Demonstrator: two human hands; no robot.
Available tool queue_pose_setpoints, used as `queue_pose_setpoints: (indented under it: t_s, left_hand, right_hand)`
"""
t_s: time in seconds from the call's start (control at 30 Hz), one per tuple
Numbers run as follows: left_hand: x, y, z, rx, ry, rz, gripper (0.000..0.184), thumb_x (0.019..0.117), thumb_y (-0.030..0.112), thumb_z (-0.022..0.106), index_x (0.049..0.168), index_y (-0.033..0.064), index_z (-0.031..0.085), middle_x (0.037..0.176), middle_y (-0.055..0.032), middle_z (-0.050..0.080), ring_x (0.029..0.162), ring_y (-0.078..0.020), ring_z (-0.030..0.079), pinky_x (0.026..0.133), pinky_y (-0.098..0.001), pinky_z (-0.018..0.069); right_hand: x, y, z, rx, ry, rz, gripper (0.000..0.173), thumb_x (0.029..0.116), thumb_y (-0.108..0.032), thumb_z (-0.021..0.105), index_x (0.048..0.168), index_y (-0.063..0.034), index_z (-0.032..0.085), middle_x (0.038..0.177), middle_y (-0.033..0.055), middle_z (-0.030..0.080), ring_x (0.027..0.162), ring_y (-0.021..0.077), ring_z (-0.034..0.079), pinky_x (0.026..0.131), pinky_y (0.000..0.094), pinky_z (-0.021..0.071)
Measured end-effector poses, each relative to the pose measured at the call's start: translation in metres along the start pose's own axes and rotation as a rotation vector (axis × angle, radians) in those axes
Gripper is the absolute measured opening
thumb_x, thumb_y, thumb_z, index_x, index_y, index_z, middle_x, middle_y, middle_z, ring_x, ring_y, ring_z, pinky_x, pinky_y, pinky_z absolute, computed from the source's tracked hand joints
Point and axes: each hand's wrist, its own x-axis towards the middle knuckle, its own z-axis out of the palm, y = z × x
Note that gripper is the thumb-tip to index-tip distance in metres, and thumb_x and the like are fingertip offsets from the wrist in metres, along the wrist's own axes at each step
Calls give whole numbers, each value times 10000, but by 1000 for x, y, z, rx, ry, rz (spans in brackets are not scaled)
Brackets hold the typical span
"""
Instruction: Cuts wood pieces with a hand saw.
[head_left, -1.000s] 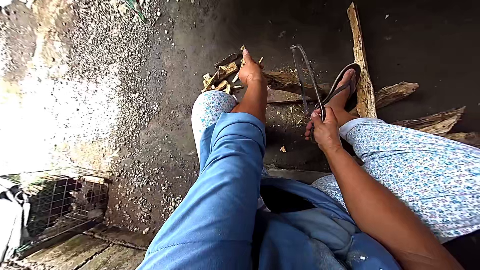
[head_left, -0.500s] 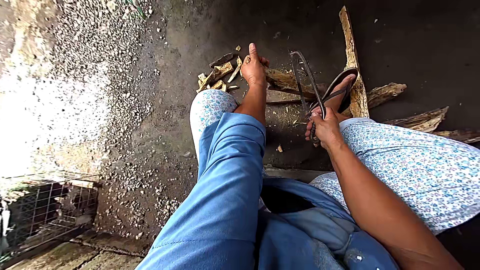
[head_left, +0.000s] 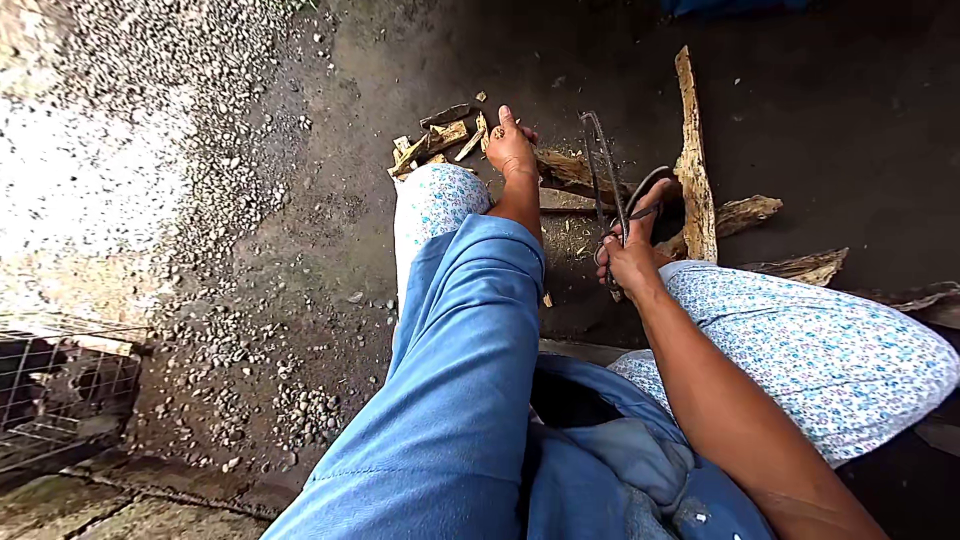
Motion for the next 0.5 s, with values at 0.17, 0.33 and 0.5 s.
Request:
queue_pose_setpoints:
  t_s: [0.17, 0.33, 0.5]
  left_hand:
    - [9, -6, -7, -51, -66, -9, 468, 1130, 395, 401, 912, 13, 561, 655, -61, 597, 579, -175, 632, 640, -354, 596]
    - [14, -12, -9, -36, -110, 13, 477, 1129, 387, 406, 864, 22, 560, 639, -68, 610, 577, -180, 636, 639, -358, 591]
    - [11, -9, -9, 1, -89, 20, 460, 1128, 366, 424, 853, 22, 557, 636, -64, 604, 569, -182, 633, 634, -358, 590]
  right_hand:
    - [-4, 1, -4, 26, 31, -22, 372, 1114, -170, 431, 1471, -76, 379, 860, 128, 627, 613, 223, 636, 563, 404, 567]
    - [-10, -13, -14, 69, 62, 17, 356, 1120, -196, 430, 1459, -95, 397, 828, 106, 589, 582, 206, 609, 539, 381, 557]
    - [-33, -20, -18, 60, 59, 50, 303, 1133, -225, 408, 1409, -102, 409, 782, 86, 568, 532, 194, 599, 493, 367, 556]
